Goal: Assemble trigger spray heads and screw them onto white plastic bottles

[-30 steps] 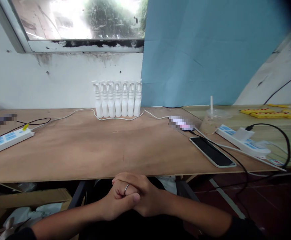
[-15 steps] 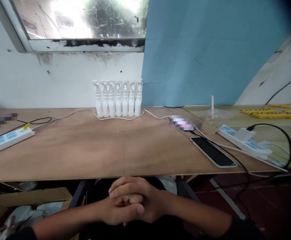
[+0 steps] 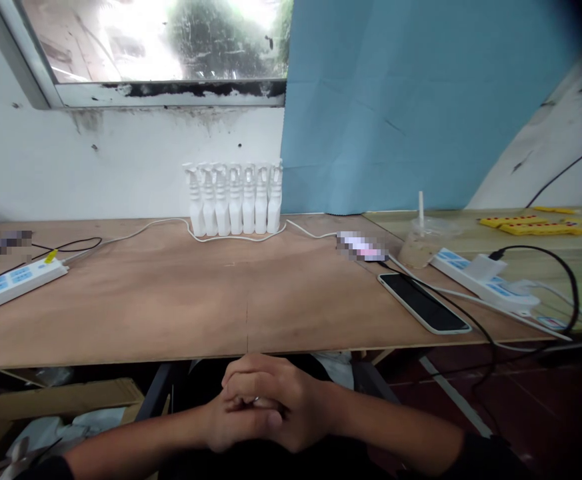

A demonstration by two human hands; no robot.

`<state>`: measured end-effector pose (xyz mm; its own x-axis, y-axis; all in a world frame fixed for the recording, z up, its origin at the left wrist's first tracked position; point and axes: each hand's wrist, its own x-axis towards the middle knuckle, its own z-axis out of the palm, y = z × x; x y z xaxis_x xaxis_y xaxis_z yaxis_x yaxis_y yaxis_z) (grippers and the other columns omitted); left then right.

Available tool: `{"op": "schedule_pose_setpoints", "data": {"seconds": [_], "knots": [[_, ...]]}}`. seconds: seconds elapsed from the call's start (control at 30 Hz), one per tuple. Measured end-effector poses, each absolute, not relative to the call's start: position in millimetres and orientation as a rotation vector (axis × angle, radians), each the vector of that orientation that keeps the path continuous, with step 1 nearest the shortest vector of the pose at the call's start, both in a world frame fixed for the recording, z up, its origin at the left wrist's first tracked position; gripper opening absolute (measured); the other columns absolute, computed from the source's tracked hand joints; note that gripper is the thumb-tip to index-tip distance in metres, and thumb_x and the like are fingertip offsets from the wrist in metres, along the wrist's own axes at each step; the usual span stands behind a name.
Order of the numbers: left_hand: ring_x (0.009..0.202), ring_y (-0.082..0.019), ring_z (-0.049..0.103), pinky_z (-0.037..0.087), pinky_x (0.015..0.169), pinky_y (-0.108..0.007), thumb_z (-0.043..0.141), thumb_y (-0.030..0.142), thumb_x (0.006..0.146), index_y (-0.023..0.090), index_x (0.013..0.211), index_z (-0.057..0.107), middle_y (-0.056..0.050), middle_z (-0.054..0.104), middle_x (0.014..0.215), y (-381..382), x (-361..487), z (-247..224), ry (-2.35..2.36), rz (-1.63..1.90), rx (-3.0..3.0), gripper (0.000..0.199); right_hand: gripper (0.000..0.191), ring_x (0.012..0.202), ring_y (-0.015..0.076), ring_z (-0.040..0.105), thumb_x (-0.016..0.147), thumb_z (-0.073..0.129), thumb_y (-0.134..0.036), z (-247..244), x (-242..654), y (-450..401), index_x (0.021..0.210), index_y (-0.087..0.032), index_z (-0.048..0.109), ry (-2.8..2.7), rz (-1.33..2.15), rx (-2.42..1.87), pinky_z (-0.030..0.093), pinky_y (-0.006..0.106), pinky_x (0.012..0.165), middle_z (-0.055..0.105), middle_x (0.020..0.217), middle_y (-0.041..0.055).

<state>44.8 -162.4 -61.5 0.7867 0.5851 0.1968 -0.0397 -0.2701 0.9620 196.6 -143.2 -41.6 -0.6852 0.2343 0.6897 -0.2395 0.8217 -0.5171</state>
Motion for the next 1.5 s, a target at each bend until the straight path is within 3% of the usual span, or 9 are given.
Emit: {"op": "schedule_pose_setpoints", "data": {"seconds": [0.3, 0.5, 0.63, 0.77, 0.8, 0.97, 1.13, 1.33, 1.5], "knots": [[0.051, -0.009, 0.038, 0.031, 0.048, -0.023, 0.055, 0.062, 0.083, 0.017, 0.052, 0.039, 0.003, 0.036, 0.049, -162, 47, -64, 0.509, 0.756, 1.501, 0.057, 0.05, 0.107, 0.0196, 0.061, 0.083, 0.064, -0.019, -55, 192, -138, 0.13, -0.018, 0.048, -2.129, 0.8, -0.032, 0.053, 0.034, 0.09, 0.064, 0.11, 0.0113], [0.048, -0.007, 0.035, 0.029, 0.049, -0.021, 0.046, 0.036, 0.096, 0.015, 0.055, 0.036, 0.003, 0.035, 0.05, -154, 38, -59, 0.318, 1.098, 1.668, 0.047, 0.066, 0.123, 0.022, 0.053, 0.08, 0.073, -0.03, -40, 200, -138, 0.137, -0.021, 0.042, -2.093, 0.883, -0.192, 0.043, 0.04, 0.104, 0.057, 0.129, 0.0136], [0.057, -0.01, 0.041, 0.037, 0.059, -0.025, 0.04, 0.026, 0.099, 0.017, 0.065, 0.043, 0.002, 0.039, 0.058, -150, 33, -58, 0.314, 1.466, 1.586, 0.035, 0.04, 0.126, 0.0221, 0.049, 0.089, 0.06, -0.023, -31, 209, -140, 0.128, -0.02, 0.05, -1.98, 0.946, -0.351, 0.039, 0.043, 0.108, 0.055, 0.132, 0.0136], [0.072, -0.013, 0.048, 0.042, 0.069, -0.026, 0.051, 0.022, 0.094, 0.019, 0.085, 0.053, 0.0, 0.047, 0.075, -146, 32, -58, 0.477, 1.685, 1.571, 0.009, 0.022, 0.106, 0.0181, 0.058, 0.095, 0.05, -0.022, -32, 210, -140, 0.115, -0.021, 0.056, -1.75, 1.158, -0.33, 0.048, 0.039, 0.096, 0.055, 0.121, 0.0114], [0.078, -0.013, 0.049, 0.044, 0.073, -0.026, 0.056, 0.023, 0.092, 0.02, 0.093, 0.055, -0.002, 0.049, 0.084, -146, 32, -57, 0.532, 1.676, 1.567, 0.003, 0.02, 0.098, 0.0166, 0.059, 0.094, 0.05, -0.024, -33, 209, -140, 0.113, -0.021, 0.057, -1.691, 1.233, -0.275, 0.051, 0.037, 0.09, 0.055, 0.117, 0.0106], [0.107, -0.021, 0.053, 0.048, 0.088, -0.032, 0.07, 0.037, 0.083, 0.023, 0.128, 0.048, -0.01, 0.05, 0.12, -146, 34, -50, 0.479, 1.163, 1.605, 0.051, 0.025, 0.079, 0.0135, 0.057, 0.091, 0.055, -0.035, -28, 208, -146, 0.111, -0.021, 0.057, -1.532, 1.54, 0.003, 0.051, 0.027, 0.061, 0.049, 0.107, 0.0074], [0.081, -0.018, 0.061, 0.052, 0.077, -0.03, 0.07, 0.044, 0.08, 0.011, 0.082, 0.067, -0.007, 0.063, 0.082, -148, 37, -56, 0.314, 0.734, 1.677, 0.034, 0.025, 0.07, 0.0107, 0.054, 0.089, 0.057, -0.036, -18, 215, -152, 0.109, -0.021, 0.059, -1.621, 1.632, 0.036, 0.048, 0.026, 0.061, 0.054, 0.105, 0.0076], [0.095, -0.022, 0.066, 0.054, 0.086, -0.038, 0.079, 0.026, 0.073, 0.016, 0.128, 0.056, -0.012, 0.069, 0.106, -149, 40, -53, 0.493, 0.741, 1.644, 0.06, 0.029, 0.074, 0.0128, 0.055, 0.087, 0.058, -0.043, -19, 215, -150, 0.103, -0.018, 0.061, -1.733, 1.612, 0.007, 0.046, 0.026, 0.065, 0.059, 0.099, 0.0078], [0.097, -0.023, 0.067, 0.055, 0.088, -0.037, 0.07, 0.027, 0.081, 0.015, 0.092, 0.071, -0.011, 0.069, 0.113, -147, 43, -51, 0.619, 0.908, 1.747, 0.016, 0.031, 0.085, 0.018, 0.058, 0.087, 0.058, -0.043, -23, 210, -151, 0.098, -0.014, 0.062, -1.707, 1.583, 0.006, 0.047, 0.031, 0.073, 0.063, 0.085, 0.0074]]}}
